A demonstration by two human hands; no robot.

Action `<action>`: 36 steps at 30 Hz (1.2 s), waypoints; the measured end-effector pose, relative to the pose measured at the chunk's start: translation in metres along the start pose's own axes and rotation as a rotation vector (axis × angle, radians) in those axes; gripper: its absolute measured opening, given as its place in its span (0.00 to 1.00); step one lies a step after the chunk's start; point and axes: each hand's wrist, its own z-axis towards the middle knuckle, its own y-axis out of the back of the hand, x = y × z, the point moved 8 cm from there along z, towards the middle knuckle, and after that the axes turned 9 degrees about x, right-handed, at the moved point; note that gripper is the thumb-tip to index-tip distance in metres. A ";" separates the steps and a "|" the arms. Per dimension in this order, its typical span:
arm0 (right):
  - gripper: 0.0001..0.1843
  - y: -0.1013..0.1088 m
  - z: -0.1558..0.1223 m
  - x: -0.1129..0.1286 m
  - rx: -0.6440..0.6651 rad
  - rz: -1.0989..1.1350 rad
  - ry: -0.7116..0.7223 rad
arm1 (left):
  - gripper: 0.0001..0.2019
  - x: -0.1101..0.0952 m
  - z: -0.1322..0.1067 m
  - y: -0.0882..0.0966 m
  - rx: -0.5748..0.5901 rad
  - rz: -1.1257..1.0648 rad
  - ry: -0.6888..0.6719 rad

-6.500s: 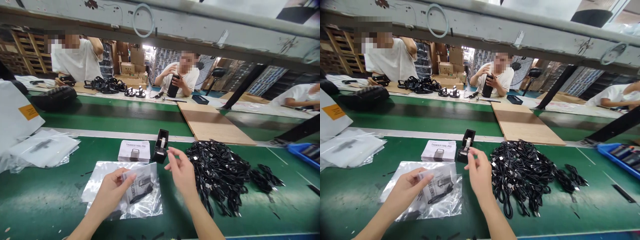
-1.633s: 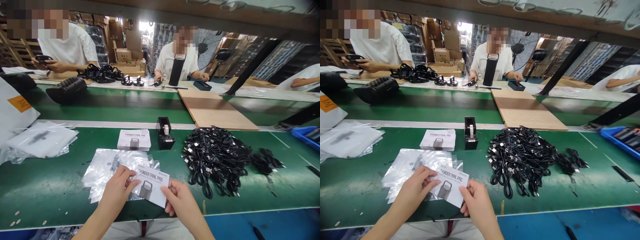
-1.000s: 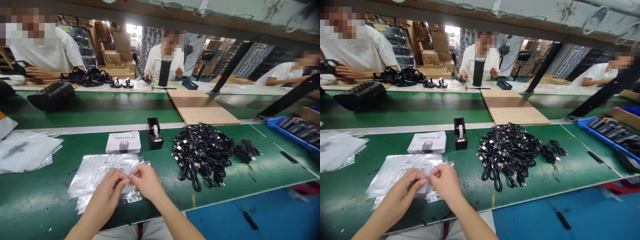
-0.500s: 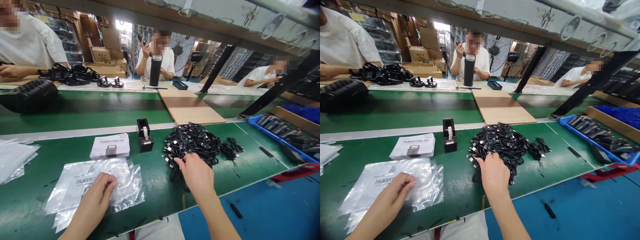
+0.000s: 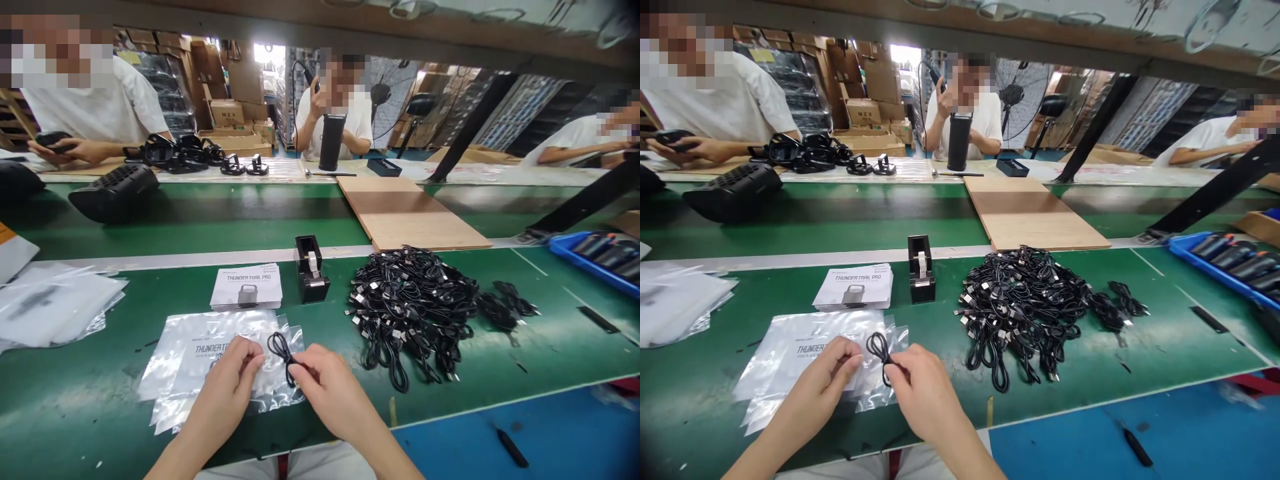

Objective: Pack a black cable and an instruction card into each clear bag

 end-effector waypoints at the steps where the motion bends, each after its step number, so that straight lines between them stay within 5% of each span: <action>1: 0.14 -0.006 0.002 0.003 0.031 -0.081 0.007 | 0.11 0.000 -0.001 0.001 -0.010 -0.018 -0.008; 5: 0.12 -0.008 0.009 0.012 0.101 -0.203 0.034 | 0.10 -0.003 -0.004 0.004 -0.030 -0.045 -0.042; 12: 0.03 0.001 0.030 0.012 -0.092 0.159 -0.090 | 0.10 -0.018 -0.011 0.005 -0.062 -0.028 -0.121; 18: 0.23 -0.029 0.030 0.025 0.304 0.405 0.026 | 0.08 -0.017 -0.012 0.024 -0.178 -0.101 -0.108; 24: 0.08 -0.016 0.027 0.077 0.312 -0.085 0.367 | 0.09 -0.036 -0.015 0.054 -0.264 -0.073 -0.111; 30: 0.07 0.025 0.034 0.117 0.158 -0.282 0.415 | 0.11 -0.042 -0.018 0.088 -0.364 -0.257 -0.127; 33: 0.07 0.047 0.029 0.139 0.217 -0.235 0.476 | 0.20 -0.034 -0.010 0.088 -0.305 -0.487 -0.172; 36: 0.06 0.057 0.019 0.157 0.353 -0.180 0.540 | 0.38 -0.034 0.003 0.064 -0.037 -0.723 -0.206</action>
